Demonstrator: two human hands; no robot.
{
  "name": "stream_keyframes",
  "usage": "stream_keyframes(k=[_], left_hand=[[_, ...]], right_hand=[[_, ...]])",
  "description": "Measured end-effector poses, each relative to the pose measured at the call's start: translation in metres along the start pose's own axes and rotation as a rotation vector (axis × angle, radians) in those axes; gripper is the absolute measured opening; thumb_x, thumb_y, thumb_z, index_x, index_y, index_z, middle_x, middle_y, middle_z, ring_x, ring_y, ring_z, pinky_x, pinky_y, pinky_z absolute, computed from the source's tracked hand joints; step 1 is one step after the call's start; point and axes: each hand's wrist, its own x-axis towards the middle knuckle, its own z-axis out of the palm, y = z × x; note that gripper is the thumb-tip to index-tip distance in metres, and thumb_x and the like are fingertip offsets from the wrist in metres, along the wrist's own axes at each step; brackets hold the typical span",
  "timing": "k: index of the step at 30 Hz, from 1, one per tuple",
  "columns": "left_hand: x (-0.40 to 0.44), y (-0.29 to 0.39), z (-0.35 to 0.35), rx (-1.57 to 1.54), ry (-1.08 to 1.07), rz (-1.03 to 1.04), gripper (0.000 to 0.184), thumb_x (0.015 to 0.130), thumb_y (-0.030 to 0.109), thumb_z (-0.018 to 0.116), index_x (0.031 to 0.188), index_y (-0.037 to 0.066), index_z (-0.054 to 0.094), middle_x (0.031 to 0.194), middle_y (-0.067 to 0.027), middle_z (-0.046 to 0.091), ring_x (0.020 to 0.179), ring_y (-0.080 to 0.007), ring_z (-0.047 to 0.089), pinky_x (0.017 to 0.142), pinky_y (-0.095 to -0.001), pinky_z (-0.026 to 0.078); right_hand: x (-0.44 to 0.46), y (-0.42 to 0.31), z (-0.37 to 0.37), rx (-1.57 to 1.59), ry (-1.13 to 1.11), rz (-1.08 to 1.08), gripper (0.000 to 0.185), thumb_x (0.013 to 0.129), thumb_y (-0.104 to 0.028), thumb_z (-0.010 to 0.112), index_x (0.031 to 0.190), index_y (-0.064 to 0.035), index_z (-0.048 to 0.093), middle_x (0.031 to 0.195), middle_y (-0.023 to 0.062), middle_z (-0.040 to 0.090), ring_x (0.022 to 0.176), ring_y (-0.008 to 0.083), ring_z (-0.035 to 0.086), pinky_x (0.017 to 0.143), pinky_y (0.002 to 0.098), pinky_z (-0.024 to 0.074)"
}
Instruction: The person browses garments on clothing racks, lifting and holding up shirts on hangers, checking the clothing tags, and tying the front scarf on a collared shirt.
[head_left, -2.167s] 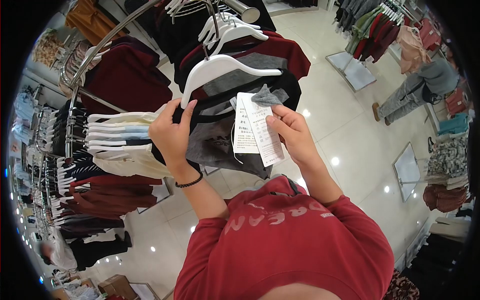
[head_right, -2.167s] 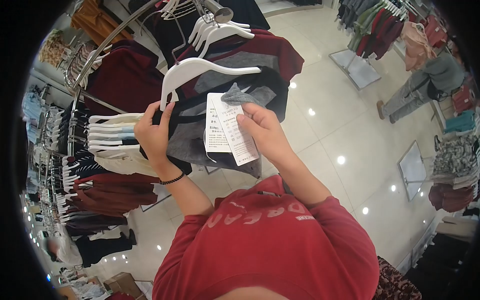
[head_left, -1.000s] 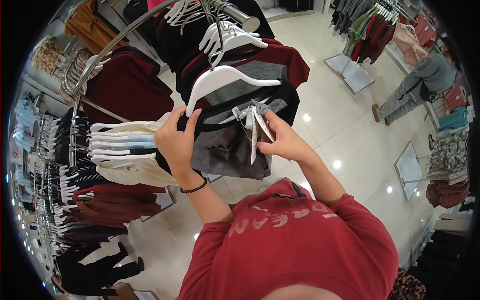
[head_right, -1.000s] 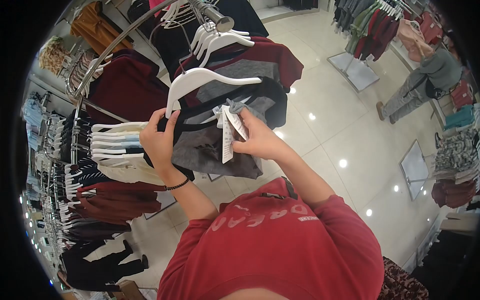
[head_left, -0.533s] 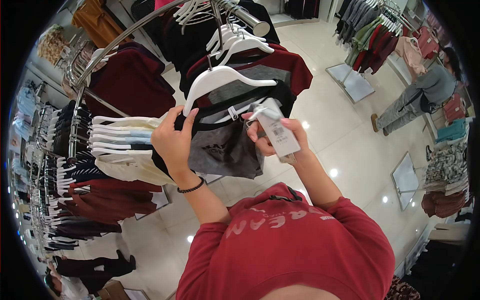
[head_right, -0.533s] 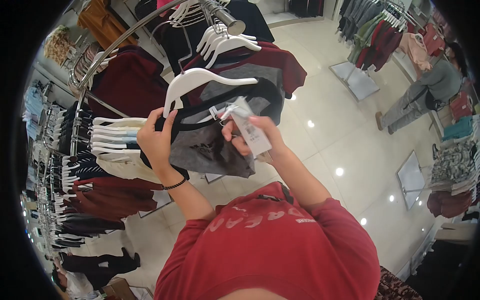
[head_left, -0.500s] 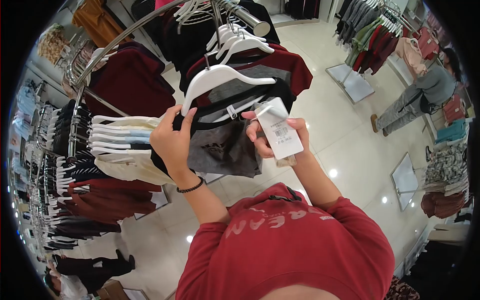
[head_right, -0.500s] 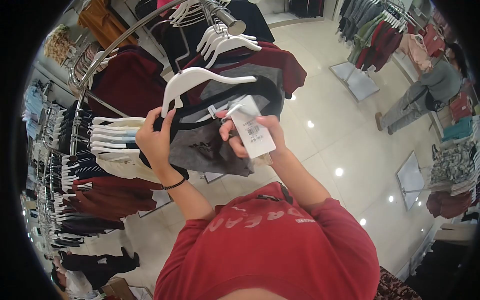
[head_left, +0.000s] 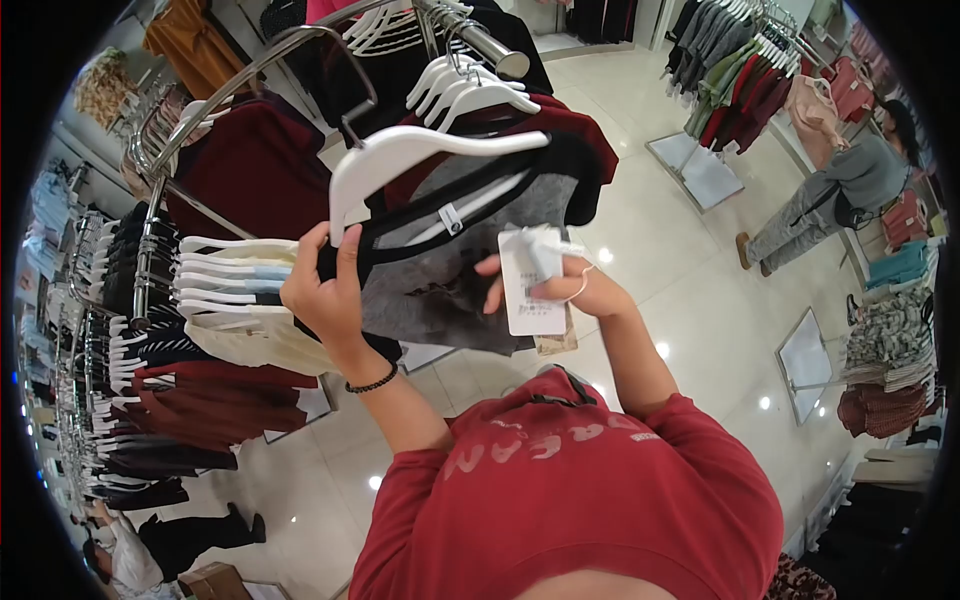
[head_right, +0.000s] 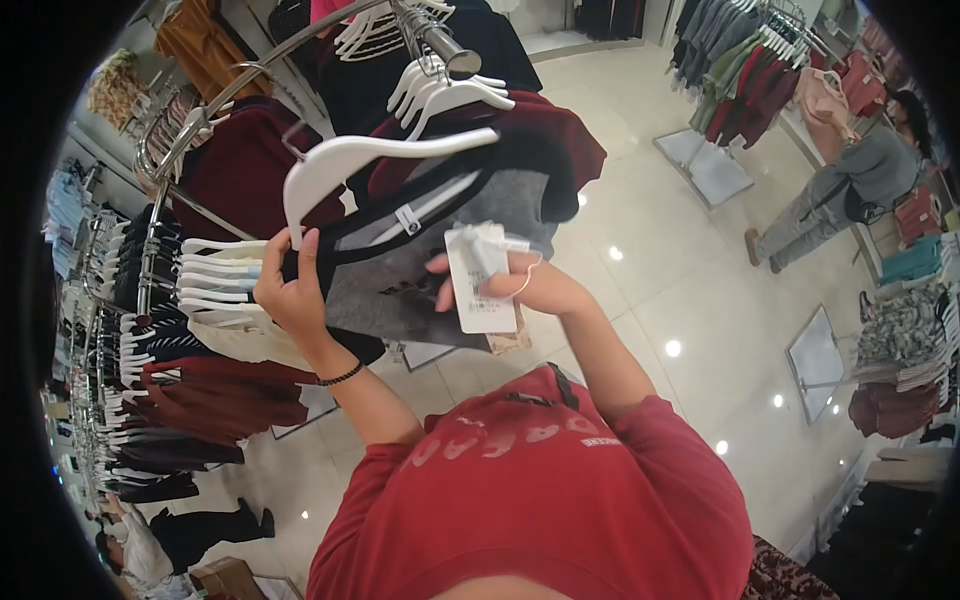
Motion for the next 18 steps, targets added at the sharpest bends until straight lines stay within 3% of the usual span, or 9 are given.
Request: stream_keyframes(k=[3, 7, 8, 9, 10, 12, 15, 17, 18], left_hand=[[0.003, 0.009, 0.004, -0.025, -0.076, 0.088, 0.022, 0.072, 0.021, 0.076, 0.081, 0.004, 0.063, 0.063, -0.0108, 0.059, 0.05, -0.0248, 0.051, 0.049, -0.0271, 0.04], [-0.003, 0.022, 0.025, 0.01, -0.167, 0.145, 0.023, 0.071, 0.024, 0.076, 0.078, 0.006, 0.064, 0.063, -0.0092, 0.06, 0.051, -0.0266, 0.055, 0.045, -0.0299, 0.04], [-0.004, 0.029, 0.031, -0.19, -0.196, -0.119, 0.022, 0.071, 0.025, 0.075, 0.078, 0.007, 0.064, 0.064, -0.0078, 0.061, 0.052, -0.0256, 0.056, 0.046, -0.03, 0.04], [-0.002, 0.035, 0.036, -0.225, -0.204, -0.144, 0.022, 0.071, 0.026, 0.075, 0.078, 0.008, 0.064, 0.064, -0.0067, 0.061, 0.052, -0.0248, 0.057, 0.046, -0.0301, 0.04], [0.001, 0.041, 0.042, -0.261, -0.212, -0.17, 0.022, 0.071, 0.026, 0.074, 0.078, 0.008, 0.064, 0.065, -0.0056, 0.061, 0.053, -0.024, 0.057, 0.046, -0.0301, 0.04], [0.005, 0.04, 0.058, 0.017, -0.204, 0.242, 0.021, 0.071, 0.027, 0.074, 0.077, 0.009, 0.064, 0.064, -0.0038, 0.06, 0.053, -0.0227, 0.057, 0.046, -0.0301, 0.04], [0.011, 0.053, 0.079, -0.031, -0.244, 0.276, 0.02, 0.07, 0.027, 0.073, 0.076, 0.01, 0.064, 0.062, -0.0027, 0.058, 0.052, -0.0217, 0.056, 0.045, -0.0301, 0.039], [0.018, 0.058, 0.095, -0.09, -0.242, 0.264, 0.021, 0.071, 0.029, 0.073, 0.076, 0.01, 0.064, 0.061, -0.0029, 0.058, 0.052, -0.022, 0.056, 0.046, -0.0296, 0.039], [0.02, 0.057, 0.104, -0.11, -0.243, 0.254, 0.021, 0.071, 0.029, 0.073, 0.076, 0.01, 0.064, 0.062, -0.003, 0.058, 0.052, -0.022, 0.056, 0.046, -0.0296, 0.04]], right_hand=[[-0.01, -0.028, -0.021, -1.15, -0.079, 0.47, 0.036, 0.076, -0.026, 0.066, 0.104, -0.004, 0.058, 0.088, 0.007, 0.066, 0.071, 0.0181, 0.062, 0.066, 0.0322, 0.0488], [-0.039, -0.012, -0.049, -0.938, 0.611, 0.068, 0.032, 0.072, -0.023, 0.073, 0.096, -0.0063, 0.061, 0.084, 0.0049, 0.065, 0.069, 0.0196, 0.062, 0.065, 0.0321, 0.0474], [-0.038, -0.012, -0.051, -0.948, 0.773, -0.08, 0.032, 0.071, -0.022, 0.073, 0.096, -0.0065, 0.06, 0.086, 0.0051, 0.065, 0.069, 0.0199, 0.062, 0.065, 0.0319, 0.0474], [-0.034, -0.016, -0.054, -0.952, 0.929, -0.236, 0.032, 0.071, -0.022, 0.073, 0.096, -0.0068, 0.06, 0.088, 0.0053, 0.065, 0.069, 0.0202, 0.062, 0.066, 0.0317, 0.0475], [-0.03, -0.021, -0.056, -1.091, 0.961, -0.349, 0.033, 0.072, -0.022, 0.073, 0.098, -0.0073, 0.061, 0.097, 0.0069, 0.064, 0.072, 0.0213, 0.061, 0.068, 0.0313, 0.0472], [-0.021, -0.032, -0.063, -1.467, 0.972, -0.465, 0.033, 0.073, -0.019, 0.072, 0.101, -0.0074, 0.06, 0.103, 0.0079, 0.063, 0.075, 0.022, 0.062, 0.069, 0.031, 0.0474], [-0.012, -0.013, -0.093, -1.341, 0.901, -0.544, 0.024, 0.076, -0.016, 0.069, 0.098, -0.007, 0.063, 0.088, 0.01, 0.064, 0.068, 0.0222, 0.061, 0.062, 0.0294, 0.0461], [-0.008, 0.005, -0.108, -1.039, 0.85, -0.392, 0.018, 0.078, -0.015, 0.068, 0.094, -0.006, 0.065, 0.078, 0.0103, 0.064, 0.063, 0.0214, 0.06, 0.058, 0.0285, 0.0448], [-0.003, 0.004, -0.108, -0.957, 0.955, -0.364, 0.013, 0.079, -0.014, 0.067, 0.088, -0.0054, 0.067, 0.065, 0.0099, 0.061, 0.056, 0.0195, 0.059, 0.054, 0.028, 0.0429]])
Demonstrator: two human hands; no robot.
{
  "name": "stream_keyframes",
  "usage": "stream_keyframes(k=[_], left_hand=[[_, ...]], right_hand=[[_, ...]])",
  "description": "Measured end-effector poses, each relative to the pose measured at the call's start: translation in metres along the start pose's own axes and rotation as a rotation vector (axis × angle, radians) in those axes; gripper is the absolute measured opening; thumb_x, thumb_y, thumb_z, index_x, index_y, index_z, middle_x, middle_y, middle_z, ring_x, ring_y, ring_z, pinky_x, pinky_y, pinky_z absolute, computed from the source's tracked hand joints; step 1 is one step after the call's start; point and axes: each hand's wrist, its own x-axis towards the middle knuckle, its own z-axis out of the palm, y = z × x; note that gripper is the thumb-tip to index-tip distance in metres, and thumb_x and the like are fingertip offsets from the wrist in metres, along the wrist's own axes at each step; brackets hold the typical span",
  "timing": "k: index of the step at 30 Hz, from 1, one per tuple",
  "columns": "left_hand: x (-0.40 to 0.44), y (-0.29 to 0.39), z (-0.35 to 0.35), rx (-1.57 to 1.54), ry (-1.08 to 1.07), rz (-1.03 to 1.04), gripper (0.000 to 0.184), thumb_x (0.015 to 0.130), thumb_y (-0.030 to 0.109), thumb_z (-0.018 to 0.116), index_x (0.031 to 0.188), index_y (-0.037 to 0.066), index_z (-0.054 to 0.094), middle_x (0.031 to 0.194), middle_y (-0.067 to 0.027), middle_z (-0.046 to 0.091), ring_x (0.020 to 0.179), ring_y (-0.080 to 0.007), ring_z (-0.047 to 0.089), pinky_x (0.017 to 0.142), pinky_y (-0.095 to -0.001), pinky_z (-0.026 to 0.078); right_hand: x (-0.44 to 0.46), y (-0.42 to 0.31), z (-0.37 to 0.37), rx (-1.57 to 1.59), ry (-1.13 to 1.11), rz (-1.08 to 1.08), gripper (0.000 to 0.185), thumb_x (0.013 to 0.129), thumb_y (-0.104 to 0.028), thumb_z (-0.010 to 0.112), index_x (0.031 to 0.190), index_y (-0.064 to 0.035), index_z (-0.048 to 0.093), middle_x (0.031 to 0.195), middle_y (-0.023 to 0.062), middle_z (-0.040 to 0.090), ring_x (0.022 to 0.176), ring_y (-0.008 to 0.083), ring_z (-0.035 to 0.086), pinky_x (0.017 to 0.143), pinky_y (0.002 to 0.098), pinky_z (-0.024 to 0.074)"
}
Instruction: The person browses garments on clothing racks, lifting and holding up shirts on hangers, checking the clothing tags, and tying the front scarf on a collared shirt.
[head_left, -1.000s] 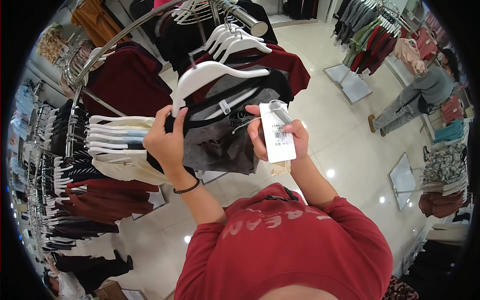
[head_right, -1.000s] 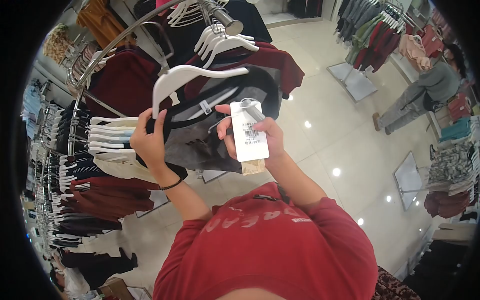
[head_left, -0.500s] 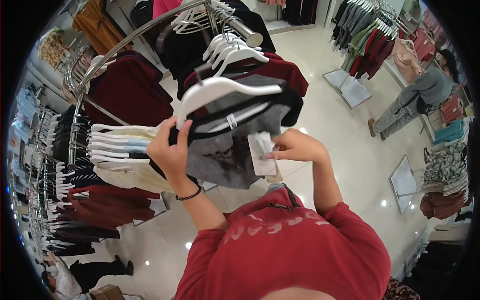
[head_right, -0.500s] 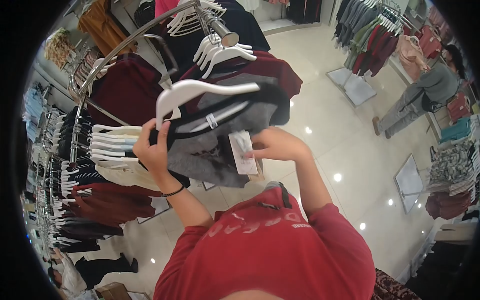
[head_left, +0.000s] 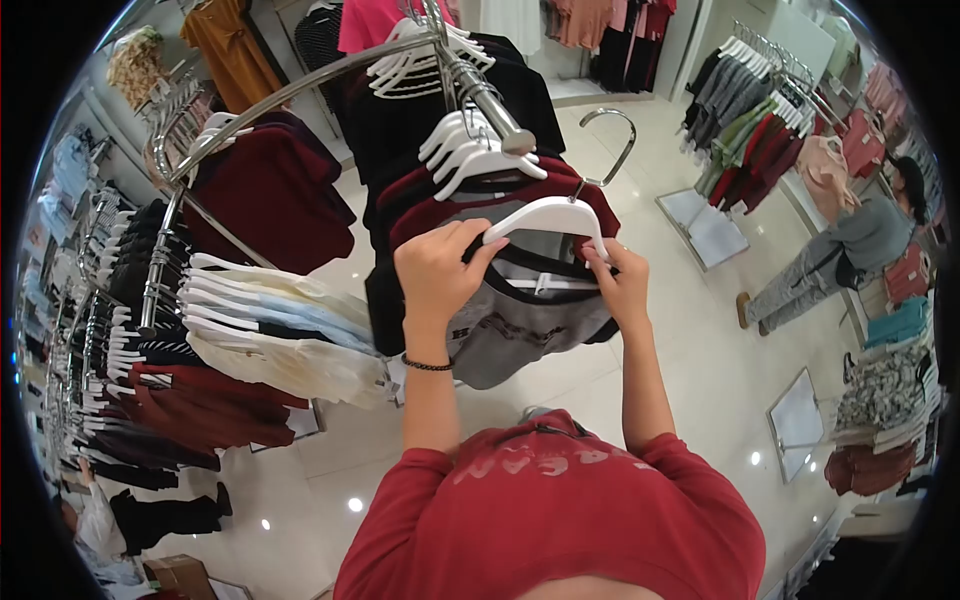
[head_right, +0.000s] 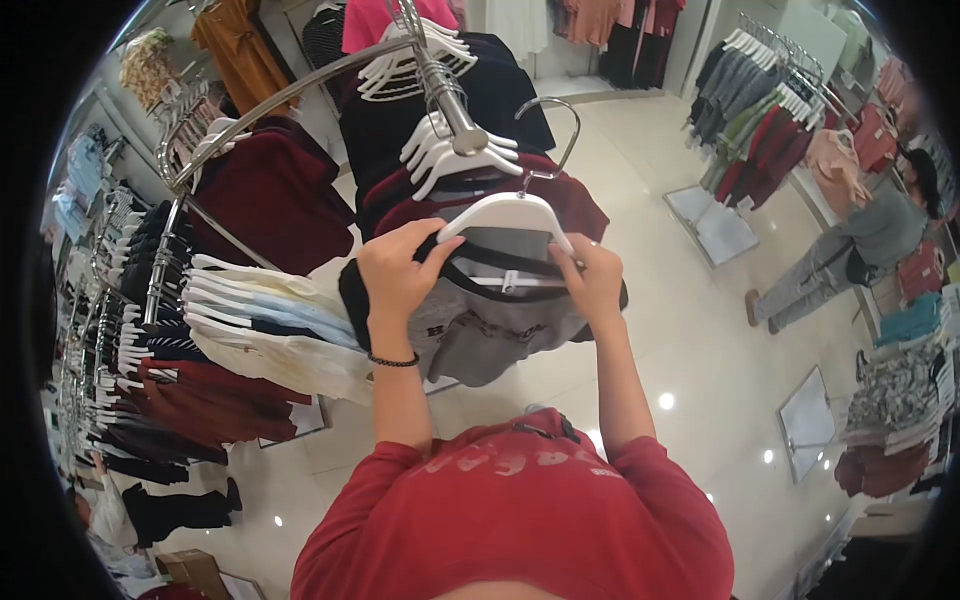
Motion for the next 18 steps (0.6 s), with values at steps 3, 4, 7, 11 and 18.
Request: stream_keyframes(k=[3, 4, 7, 11, 18], left_hand=[[0.008, -0.014, 0.019, -0.02, -0.008, -0.07, 0.023, 0.072, 0.03, 0.072, 0.078, 0.009, 0.065, 0.064, -0.0041, 0.061, 0.054, -0.0226, 0.057, 0.047, -0.0295, 0.04], [0.009, -0.018, 0.021, -0.016, -0.029, -0.11, 0.022, 0.072, 0.03, 0.072, 0.079, 0.009, 0.065, 0.065, -0.0045, 0.062, 0.055, -0.0229, 0.058, 0.047, -0.0296, 0.041], [0.002, -0.034, 0.022, -0.014, -0.021, -0.221, 0.022, 0.074, 0.03, 0.071, 0.082, 0.01, 0.066, 0.068, -0.0064, 0.063, 0.058, -0.0255, 0.06, 0.051, -0.0313, 0.043], [-0.018, -0.063, 0.023, 0.028, -0.115, -0.439, 0.024, 0.077, 0.033, 0.067, 0.085, 0.011, 0.067, 0.072, -0.009, 0.065, 0.064, -0.0298, 0.061, 0.057, -0.035, 0.045], [-0.029, -0.072, 0.041, 0.047, -0.217, -0.417, 0.026, 0.081, 0.035, 0.062, 0.09, 0.011, 0.066, 0.081, -0.0075, 0.065, 0.072, -0.0296, 0.06, 0.069, -0.0355, 0.044]], right_hand=[[0.016, 0.004, 0.004, -0.094, 0.054, 0.03, 0.013, 0.078, -0.015, 0.068, 0.087, -0.0059, 0.067, 0.064, 0.0092, 0.062, 0.055, 0.0182, 0.058, 0.053, 0.0275, 0.043], [0.023, 0.002, 0.005, -0.084, 0.027, 0.06, 0.013, 0.077, -0.016, 0.069, 0.087, -0.0067, 0.068, 0.062, 0.0084, 0.062, 0.056, 0.0179, 0.059, 0.054, 0.0273, 0.0433], [0.046, -0.002, 0.015, -0.03, -0.089, 0.046, 0.015, 0.077, -0.017, 0.069, 0.088, -0.0057, 0.068, 0.064, 0.0084, 0.062, 0.056, 0.0182, 0.059, 0.054, 0.0278, 0.0437], [0.073, -0.009, 0.024, -0.181, -0.388, -0.073, 0.02, 0.076, -0.022, 0.069, 0.089, -0.0071, 0.067, 0.07, 0.0122, 0.063, 0.064, 0.0273, 0.061, 0.06, 0.0342, 0.0458], [0.145, 0.015, 0.02, 0.137, -0.588, 0.145, 0.02, 0.077, -0.014, 0.065, 0.092, -0.0009, 0.067, 0.07, 0.009, 0.065, 0.061, 0.015, 0.06, 0.06, 0.0285, 0.0477]])
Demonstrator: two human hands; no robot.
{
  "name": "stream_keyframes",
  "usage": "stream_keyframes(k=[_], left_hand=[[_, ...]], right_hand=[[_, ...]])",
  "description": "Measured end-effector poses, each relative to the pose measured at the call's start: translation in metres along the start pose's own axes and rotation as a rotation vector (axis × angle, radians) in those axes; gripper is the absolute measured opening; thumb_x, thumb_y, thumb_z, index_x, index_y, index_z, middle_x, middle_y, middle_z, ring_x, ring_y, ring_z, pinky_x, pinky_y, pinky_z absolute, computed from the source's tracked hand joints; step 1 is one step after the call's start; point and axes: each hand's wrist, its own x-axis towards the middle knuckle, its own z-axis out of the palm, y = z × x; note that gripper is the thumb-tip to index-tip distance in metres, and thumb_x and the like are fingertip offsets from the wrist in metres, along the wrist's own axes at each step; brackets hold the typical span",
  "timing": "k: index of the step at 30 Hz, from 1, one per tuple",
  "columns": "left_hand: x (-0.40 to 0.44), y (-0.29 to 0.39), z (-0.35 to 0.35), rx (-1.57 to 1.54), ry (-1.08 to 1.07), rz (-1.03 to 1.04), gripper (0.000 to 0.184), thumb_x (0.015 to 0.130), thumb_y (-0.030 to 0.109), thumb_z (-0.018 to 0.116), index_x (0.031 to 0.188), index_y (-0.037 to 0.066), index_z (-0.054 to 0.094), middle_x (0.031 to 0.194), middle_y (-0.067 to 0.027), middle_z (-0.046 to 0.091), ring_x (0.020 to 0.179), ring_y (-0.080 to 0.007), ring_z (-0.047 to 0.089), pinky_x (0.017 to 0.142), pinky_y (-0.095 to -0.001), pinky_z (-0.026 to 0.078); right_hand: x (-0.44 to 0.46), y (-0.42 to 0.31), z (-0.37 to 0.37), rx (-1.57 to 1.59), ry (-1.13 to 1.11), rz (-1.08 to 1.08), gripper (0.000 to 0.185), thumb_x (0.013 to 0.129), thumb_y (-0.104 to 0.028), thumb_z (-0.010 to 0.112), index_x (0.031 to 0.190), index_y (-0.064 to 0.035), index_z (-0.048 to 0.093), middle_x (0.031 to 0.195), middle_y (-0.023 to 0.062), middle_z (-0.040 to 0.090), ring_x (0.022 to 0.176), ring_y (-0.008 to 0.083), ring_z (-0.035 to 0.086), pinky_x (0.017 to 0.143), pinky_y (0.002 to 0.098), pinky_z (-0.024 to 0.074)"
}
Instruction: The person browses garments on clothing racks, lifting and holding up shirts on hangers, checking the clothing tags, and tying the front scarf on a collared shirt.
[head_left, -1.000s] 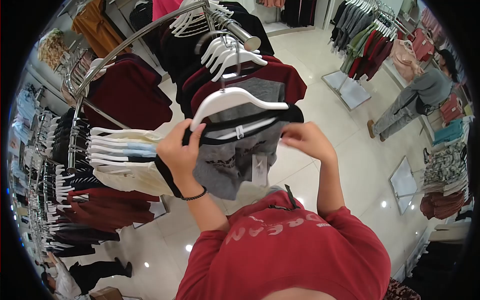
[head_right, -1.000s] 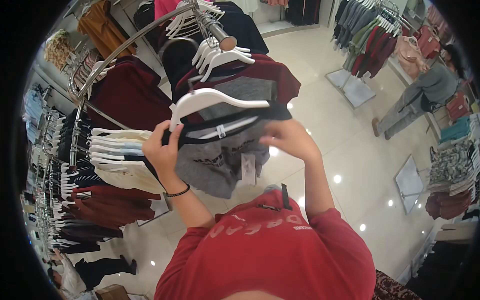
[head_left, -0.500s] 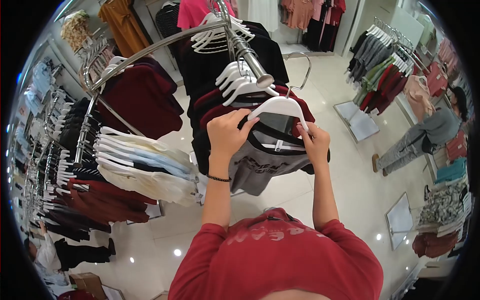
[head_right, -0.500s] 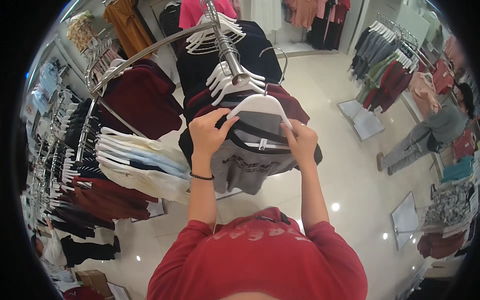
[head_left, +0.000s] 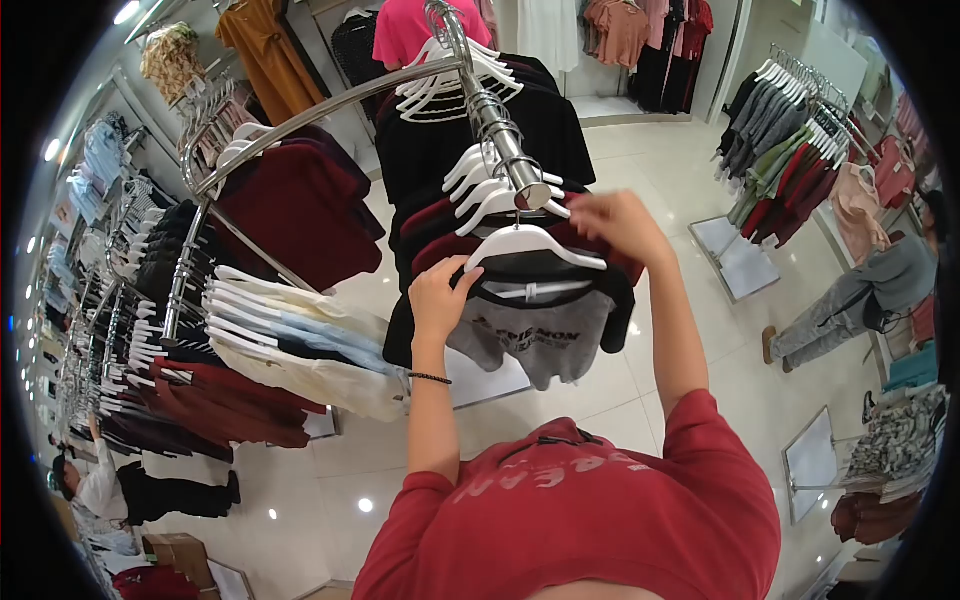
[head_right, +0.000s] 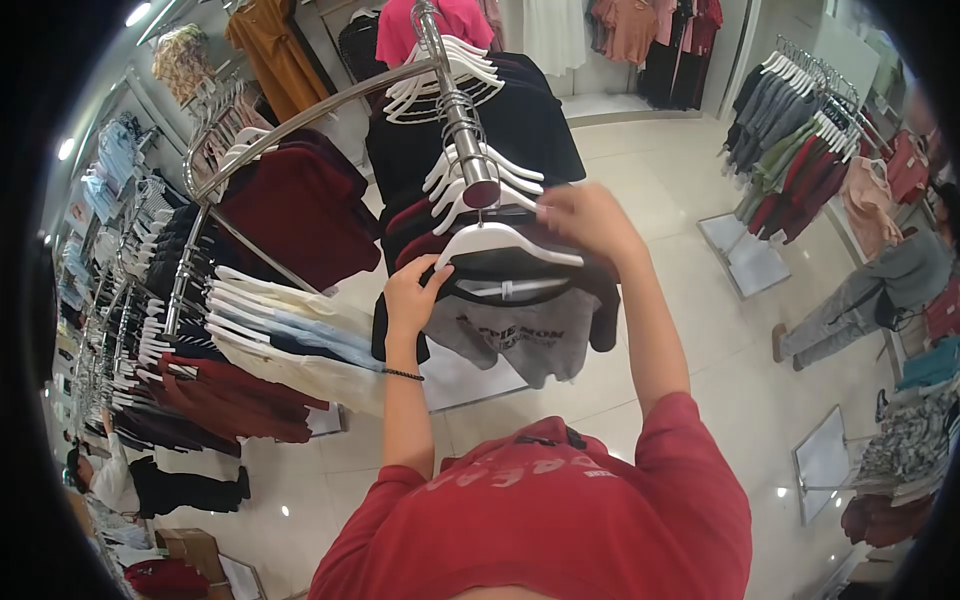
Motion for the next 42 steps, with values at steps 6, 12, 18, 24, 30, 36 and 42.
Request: stream_keyframes(k=[6, 12, 18, 24, 30, 36, 42], left_hand=[[-0.005, -0.009, 0.015, 0.166, 0.087, 0.044, 0.026, 0.083, 0.031, 0.059, 0.103, 0.015, 0.064, 0.102, -0.0016, 0.059, 0.096, -0.0239, 0.051, 0.091, -0.0434, 0.03], [-0.025, -0.009, 0.013, 0.313, 0.044, -0.072, 0.071, 0.079, 0.033, 0.066, 0.138, 0.013, 0.031, 0.139, -0.0167, 0.024, 0.126, -0.0364, 0.024, 0.1, -0.0536, 0.018], [-0.029, -0.012, -0.002, 0.253, 0.13, -0.089, 0.073, 0.08, 0.031, 0.065, 0.138, 0.009, 0.028, 0.139, -0.0177, 0.023, 0.127, -0.0354, 0.022, 0.102, -0.0522, 0.016], [-0.024, -0.002, -0.011, 0.105, 0.286, -0.066, 0.057, 0.081, 0.023, 0.063, 0.131, 0.007, 0.039, 0.13, -0.0166, 0.036, 0.12, -0.0334, 0.034, 0.1, -0.0454, 0.025], [-0.013, 0.029, 0.016, -0.36, 0.284, -0.212, 0.014, 0.087, 0.015, 0.059, 0.091, 0.002, 0.054, 0.064, -0.005, 0.059, 0.056, -0.0104, 0.055, 0.052, -0.0242, 0.042], [-0.013, 0.059, 0.043, -0.457, -0.166, 0.013, 0.014, 0.085, 0.012, 0.06, 0.078, 0.001, 0.063, 0.054, -0.0053, 0.058, 0.047, -0.0109, 0.056, 0.047, -0.0229, 0.041], [-0.004, 0.08, 0.049, -0.629, -0.23, 0.107, 0.03, 0.078, 0.015, 0.068, 0.105, 0.006, 0.06, 0.089, -0.0056, 0.065, 0.078, -0.0154, 0.063, 0.062, -0.0253, 0.047]], right_hand=[[0.13, 0.05, 0.002, -0.214, 0.055, -0.286, 0.021, 0.08, -0.013, 0.061, 0.099, -0.0031, 0.065, 0.084, 0.0134, 0.068, 0.076, 0.0217, 0.066, 0.069, 0.0316, 0.0502], [0.148, 0.079, 0.049, -0.346, 0.0, -0.27, 0.018, 0.08, -0.016, 0.057, 0.089, -0.0021, 0.064, 0.078, 0.02, 0.061, 0.073, 0.0367, 0.059, 0.066, 0.0392, 0.0463], [0.132, 0.069, 0.042, -0.279, 0.322, -0.209, 0.032, 0.082, -0.039, 0.061, 0.086, -0.0077, 0.066, 0.07, 0.0121, 0.061, 0.067, 0.0312, 0.06, 0.06, 0.0391, 0.0436], [0.082, 0.028, -0.029, -0.502, 0.613, -0.196, 0.042, 0.083, -0.049, 0.057, 0.08, -0.008, 0.067, 0.063, 0.0155, 0.06, 0.06, 0.034, 0.059, 0.054, 0.0418, 0.0427], [0.01, -0.003, -0.118, -0.753, 0.912, -0.093, 0.049, 0.081, -0.055, 0.056, 0.07, -0.0087, 0.066, 0.059, 0.0132, 0.059, 0.059, 0.0325, 0.059, 0.054, 0.0412, 0.0428], [-0.043, -0.075, -0.172, -1.235, 0.895, -0.199, 0.054, 0.079, -0.059, 0.055, 0.061, -0.0081, 0.059, 0.051, 0.0123, 0.051, 0.054, 0.033, 0.054, 0.047, 0.0389, 0.0403], [-0.083, -0.142, -0.191, -1.099, 0.613, -0.294, 0.041, 0.084, -0.042, 0.061, 0.066, -0.0052, 0.061, 0.046, -0.0004, 0.036, 0.043, 0.008, 0.036, 0.044, 0.0266, 0.0285]])
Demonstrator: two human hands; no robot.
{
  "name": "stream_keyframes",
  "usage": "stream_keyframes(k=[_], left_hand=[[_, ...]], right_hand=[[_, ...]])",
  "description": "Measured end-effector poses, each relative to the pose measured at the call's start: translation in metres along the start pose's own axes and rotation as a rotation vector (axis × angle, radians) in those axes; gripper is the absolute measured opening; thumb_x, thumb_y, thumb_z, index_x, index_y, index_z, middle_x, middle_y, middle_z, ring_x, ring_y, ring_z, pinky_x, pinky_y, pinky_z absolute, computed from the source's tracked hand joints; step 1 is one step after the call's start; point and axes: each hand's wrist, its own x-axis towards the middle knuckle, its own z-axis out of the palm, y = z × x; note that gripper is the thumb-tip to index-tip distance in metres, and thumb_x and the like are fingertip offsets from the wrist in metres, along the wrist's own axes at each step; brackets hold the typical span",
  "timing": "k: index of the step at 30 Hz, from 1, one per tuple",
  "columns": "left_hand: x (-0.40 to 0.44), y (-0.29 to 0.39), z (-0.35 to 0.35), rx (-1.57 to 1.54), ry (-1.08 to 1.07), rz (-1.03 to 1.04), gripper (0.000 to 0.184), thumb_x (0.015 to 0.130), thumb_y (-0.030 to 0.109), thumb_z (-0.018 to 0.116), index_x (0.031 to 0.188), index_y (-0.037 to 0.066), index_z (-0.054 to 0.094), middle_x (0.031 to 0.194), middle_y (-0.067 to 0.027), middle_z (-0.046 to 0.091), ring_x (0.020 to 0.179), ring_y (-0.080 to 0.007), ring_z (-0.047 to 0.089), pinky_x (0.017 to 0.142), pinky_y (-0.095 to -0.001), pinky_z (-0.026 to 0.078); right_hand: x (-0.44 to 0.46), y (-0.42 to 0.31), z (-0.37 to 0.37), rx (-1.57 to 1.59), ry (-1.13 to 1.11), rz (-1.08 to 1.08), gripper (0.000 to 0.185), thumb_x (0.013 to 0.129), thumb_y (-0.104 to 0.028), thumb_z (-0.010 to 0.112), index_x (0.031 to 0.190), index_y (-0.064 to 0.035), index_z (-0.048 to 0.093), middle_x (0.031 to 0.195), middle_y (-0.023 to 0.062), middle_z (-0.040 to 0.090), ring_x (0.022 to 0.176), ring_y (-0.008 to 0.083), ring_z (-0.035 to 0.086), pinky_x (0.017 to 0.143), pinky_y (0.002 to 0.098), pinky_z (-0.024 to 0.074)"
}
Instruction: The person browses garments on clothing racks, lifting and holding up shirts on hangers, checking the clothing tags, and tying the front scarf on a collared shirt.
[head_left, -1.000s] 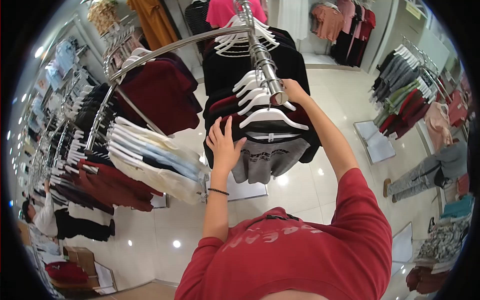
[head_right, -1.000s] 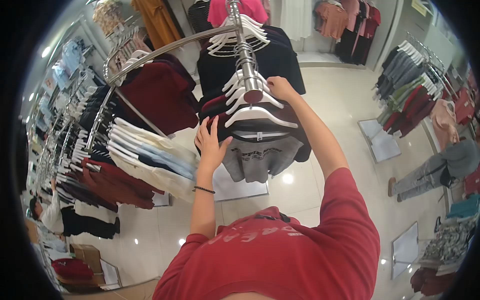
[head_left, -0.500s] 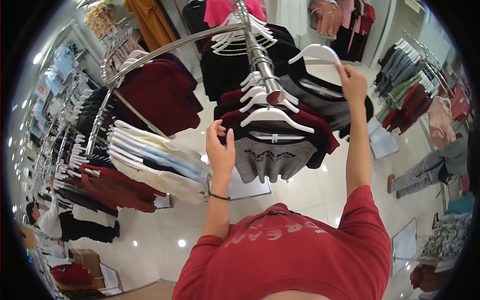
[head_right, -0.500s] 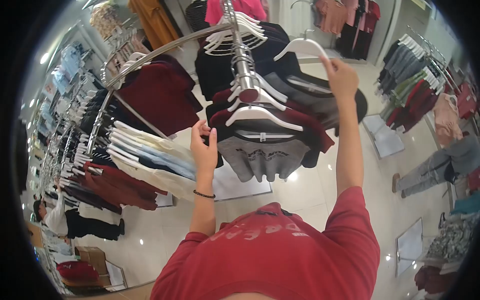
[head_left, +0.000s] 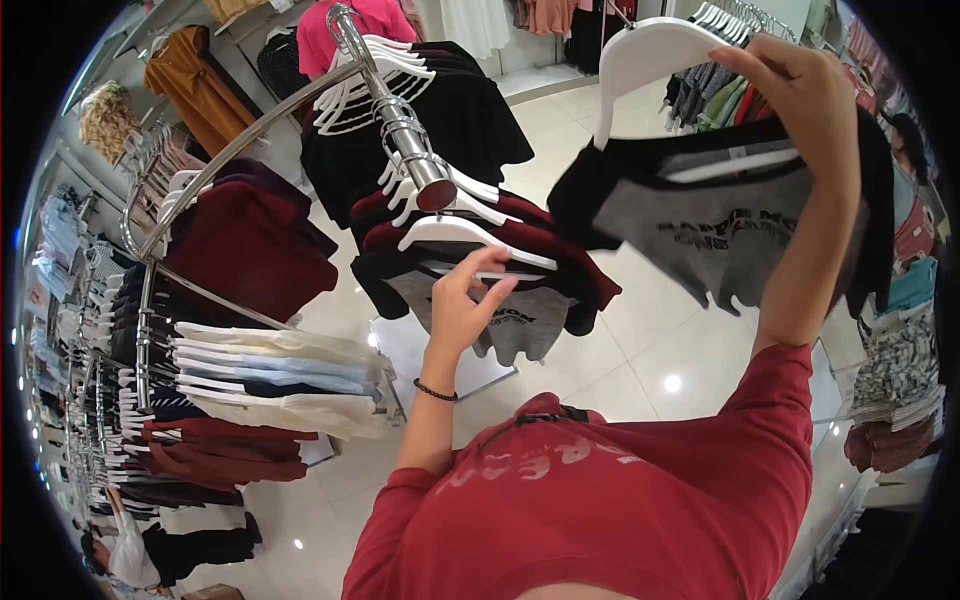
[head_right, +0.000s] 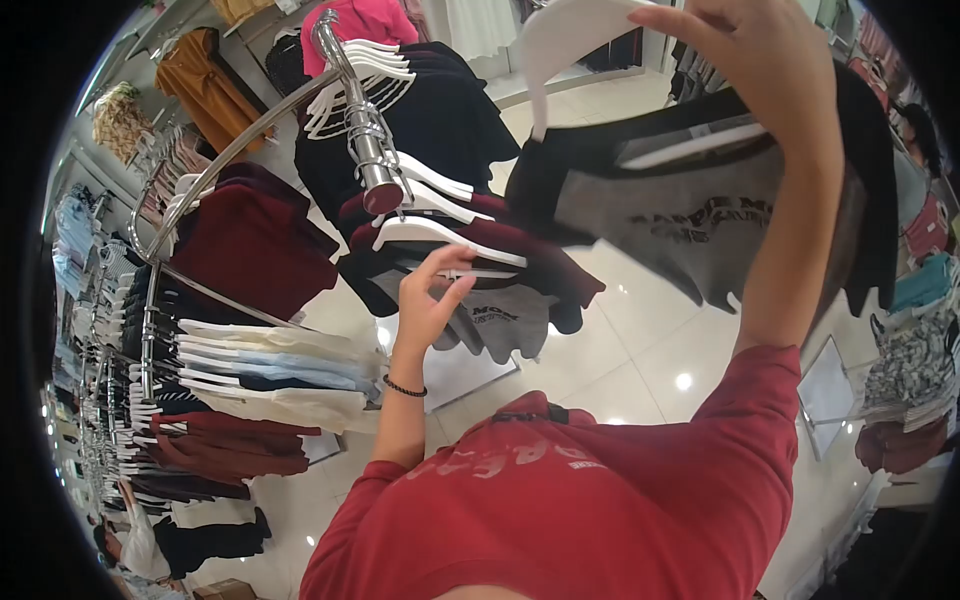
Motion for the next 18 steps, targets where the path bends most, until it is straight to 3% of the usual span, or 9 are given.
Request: stream_keyframes(k=[2, 4, 6, 7, 9, 10, 13, 15, 18], left_hand=[[-0.001, 0.018, 0.005, -0.02, -0.025, -0.014, 0.046, 0.073, 0.02, 0.073, 0.115, 0.009, 0.056, 0.106, -0.0067, 0.063, 0.092, -0.0199, 0.061, 0.074, -0.0292, 0.048], [-0.006, 0.007, -0.003, -0.179, -0.222, 0.039, 0.061, 0.067, 0.022, 0.079, 0.119, 0.006, 0.052, 0.114, -0.0077, 0.059, 0.1, -0.0219, 0.058, 0.084, -0.0331, 0.045], [-0.043, -0.031, -0.005, -0.27, -0.199, 0.049, 0.059, 0.066, 0.018, 0.08, 0.116, 0.002, 0.053, 0.111, -0.0085, 0.059, 0.099, -0.0197, 0.057, 0.083, -0.0323, 0.045], [-0.05, -0.019, -0.009, -0.318, -0.189, 0.052, 0.058, 0.066, 0.016, 0.08, 0.115, 0.001, 0.053, 0.11, -0.0089, 0.06, 0.099, -0.0186, 0.057, 0.083, -0.0319, 0.045], [-0.066, 0.019, -0.035, -0.266, 0.105, -0.022, 0.046, 0.064, 0.007, 0.078, 0.104, -0.002, 0.058, 0.096, -0.0071, 0.063, 0.088, -0.0154, 0.058, 0.08, -0.0304, 0.046], [-0.073, 0.015, -0.051, -0.365, 0.199, -0.024, 0.036, 0.065, 0.005, 0.077, 0.097, -0.003, 0.061, 0.088, -0.0056, 0.065, 0.081, -0.0132, 0.059, 0.076, -0.0279, 0.047], [-0.063, 0.049, -0.101, -0.274, 0.623, -0.068, 0.014, 0.082, 0.011, 0.065, 0.088, -0.002, 0.063, 0.08, 0.0002, 0.061, 0.07, -0.0056, 0.053, 0.065, -0.0195, 0.043], [-0.064, 0.05, -0.132, -0.263, 0.816, -0.015, 0.018, 0.087, 0.016, 0.061, 0.081, -0.001, 0.058, 0.076, 0.0007, 0.058, 0.067, -0.0045, 0.05, 0.062, -0.0178, 0.042], [-0.078, 0.065, -0.156, -0.253, 0.82, 0.071, 0.022, 0.089, 0.019, 0.059, 0.082, -0.002, 0.058, 0.077, -0.0027, 0.059, 0.068, -0.0083, 0.054, 0.066, -0.0218, 0.045]], right_hand=[[0.003, 0.002, -0.011, 0.25, -0.07, -0.01, 0.038, 0.085, -0.036, 0.062, 0.068, -0.0021, 0.061, 0.048, -0.0022, 0.036, 0.045, 0.0039, 0.034, 0.044, 0.0237, 0.0269], [0.011, 0.002, -0.015, 0.345, -0.096, -0.021, 0.037, 0.086, -0.033, 0.062, 0.07, -0.0003, 0.06, 0.051, -0.0026, 0.037, 0.048, 0.0017, 0.034, 0.045, 0.0216, 0.0268], [0.016, -0.003, -0.001, 0.499, 0.07, 0.029, 0.034, 0.092, -0.027, 0.056, 0.069, -0.0004, 0.054, 0.053, -0.0014, 0.042, 0.048, 0.0021, 0.036, 0.045, 0.0202, 0.0276], [0.021, -0.018, -0.002, 0.481, 0.082, 0.109, 0.033, 0.089, -0.025, 0.059, 0.067, -0.0012, 0.056, 0.051, -0.0019, 0.044, 0.046, 0.0029, 0.037, 0.043, 0.0206, 0.0283], [0.032, -0.05, -0.007, 0.442, 0.096, 0.265, 0.029, 0.083, -0.022, 0.067, 0.062, -0.0027, 0.06, 0.049, -0.0029, 0.05, 0.042, 0.0045, 0.039, 0.039, 0.0215, 0.0298], [0.038, -0.055, 0.004, 0.514, 0.141, 0.278, 0.036, 0.085, -0.023, 0.065, 0.055, -0.0044, 0.057, 0.045, -0.0044, 0.044, 0.04, 0.003, 0.035, 0.037, 0.0213, 0.0249], [0.05, -0.061, 0.036, 0.658, 0.181, 0.258, 0.045, 0.088, -0.026, 0.061, 0.049, -0.0057, 0.053, 0.044, -0.006, 0.038, 0.04, 0.0021, 0.031, 0.037, 0.022, 0.0206], [0.056, -0.071, 0.05, 0.778, 0.162, 0.267, 0.045, 0.087, -0.028, 0.062, 0.049, -0.0045, 0.053, 0.044, -0.0052, 0.039, 0.04, 0.0026, 0.031, 0.037, 0.0227, 0.0217], [0.065, -0.088, 0.064, 0.768, 0.151, 0.226, 0.046, 0.086, -0.03, 0.063, 0.05, -0.0023, 0.055, 0.044, -0.0036, 0.04, 0.04, 0.0031, 0.033, 0.037, 0.0239, 0.0229]])
